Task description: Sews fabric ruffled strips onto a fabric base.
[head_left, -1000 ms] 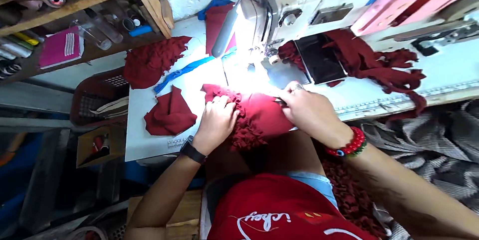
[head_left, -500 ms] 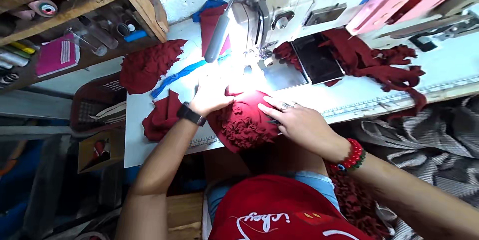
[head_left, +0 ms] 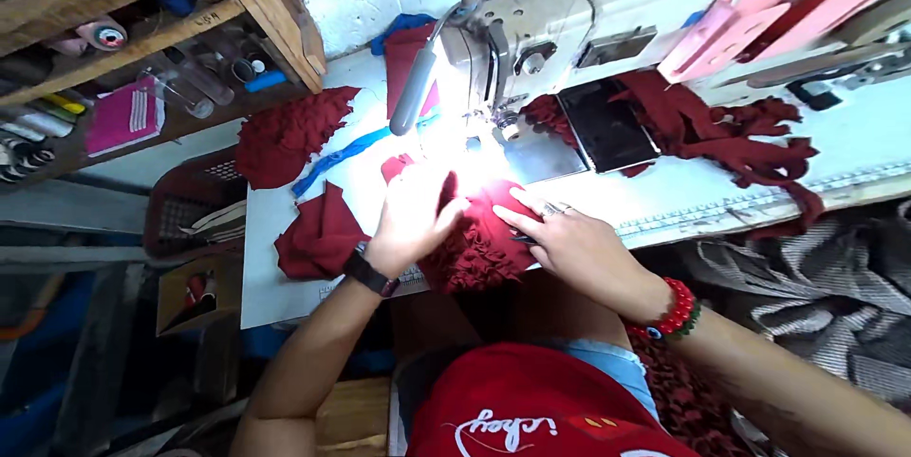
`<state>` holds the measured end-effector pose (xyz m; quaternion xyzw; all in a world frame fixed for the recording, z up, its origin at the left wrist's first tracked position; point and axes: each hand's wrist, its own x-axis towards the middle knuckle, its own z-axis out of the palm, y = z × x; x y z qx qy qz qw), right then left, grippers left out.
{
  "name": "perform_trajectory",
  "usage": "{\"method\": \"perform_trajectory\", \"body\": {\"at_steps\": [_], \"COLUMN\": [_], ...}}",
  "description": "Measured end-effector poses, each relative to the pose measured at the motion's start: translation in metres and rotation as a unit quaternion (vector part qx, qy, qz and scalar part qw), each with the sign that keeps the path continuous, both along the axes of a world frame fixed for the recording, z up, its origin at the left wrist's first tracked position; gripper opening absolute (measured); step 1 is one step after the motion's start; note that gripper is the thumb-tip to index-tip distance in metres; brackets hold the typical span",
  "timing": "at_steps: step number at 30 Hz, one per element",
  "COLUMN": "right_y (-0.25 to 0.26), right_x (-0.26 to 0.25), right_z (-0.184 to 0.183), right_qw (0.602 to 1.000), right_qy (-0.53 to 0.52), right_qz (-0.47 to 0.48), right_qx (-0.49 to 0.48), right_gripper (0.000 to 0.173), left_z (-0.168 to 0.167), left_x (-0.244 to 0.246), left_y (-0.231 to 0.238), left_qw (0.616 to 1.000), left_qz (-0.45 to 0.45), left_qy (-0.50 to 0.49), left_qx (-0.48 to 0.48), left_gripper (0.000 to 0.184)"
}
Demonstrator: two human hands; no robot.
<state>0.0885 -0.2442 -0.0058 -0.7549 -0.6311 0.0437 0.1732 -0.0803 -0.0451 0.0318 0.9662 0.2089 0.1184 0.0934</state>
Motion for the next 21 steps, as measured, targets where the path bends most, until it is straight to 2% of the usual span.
{"method": "perform_trajectory", "body": {"at_steps": [2, 5, 12, 15, 17, 19, 21], "right_y": [-0.004, -0.005, 0.014, 0.014, 0.014, 0.014, 0.005], "right_x": [-0.001, 0.001, 0.015, 0.023, 0.028, 0.031, 0.033], "right_z": [0.002, 0.003, 0.006, 0.0, -0.01, -0.017, -0.014], "right_qw": [1.0, 0.999, 0.997, 0.986, 0.983, 0.981, 0.974], "right_qy": [0.001, -0.004, 0.019, -0.007, -0.018, -0.02, -0.027], "right_qz": [-0.016, -0.035, -0.068, -0.129, -0.15, -0.149, -0.126], "right_qx": [-0.007, 0.001, 0.04, 0.101, 0.109, 0.123, 0.189], "right_gripper": [0.057, 0.049, 0.041, 0.053, 0.047, 0.054, 0.053], "left_z": [-0.014, -0.017, -0.015, -0.021, -0.025, -0.026, -0.024], "left_x": [0.002, 0.012, 0.028, 0.031, 0.031, 0.029, 0.022], "left_y": [-0.005, 0.009, 0.039, 0.049, 0.048, 0.044, 0.038], "left_qw": [0.993, 0.989, 0.993, 0.992, 0.993, 0.995, 0.997], "left_qz": [0.0, -0.006, -0.072, -0.091, -0.076, -0.06, -0.07], "left_qy": [0.109, 0.138, 0.094, 0.09, 0.09, 0.075, 0.025], "left_qx": [-0.04, -0.046, -0.025, -0.017, -0.024, -0.015, -0.002], "left_gripper": [0.089, 0.102, 0.102, 0.103, 0.103, 0.098, 0.086]}}
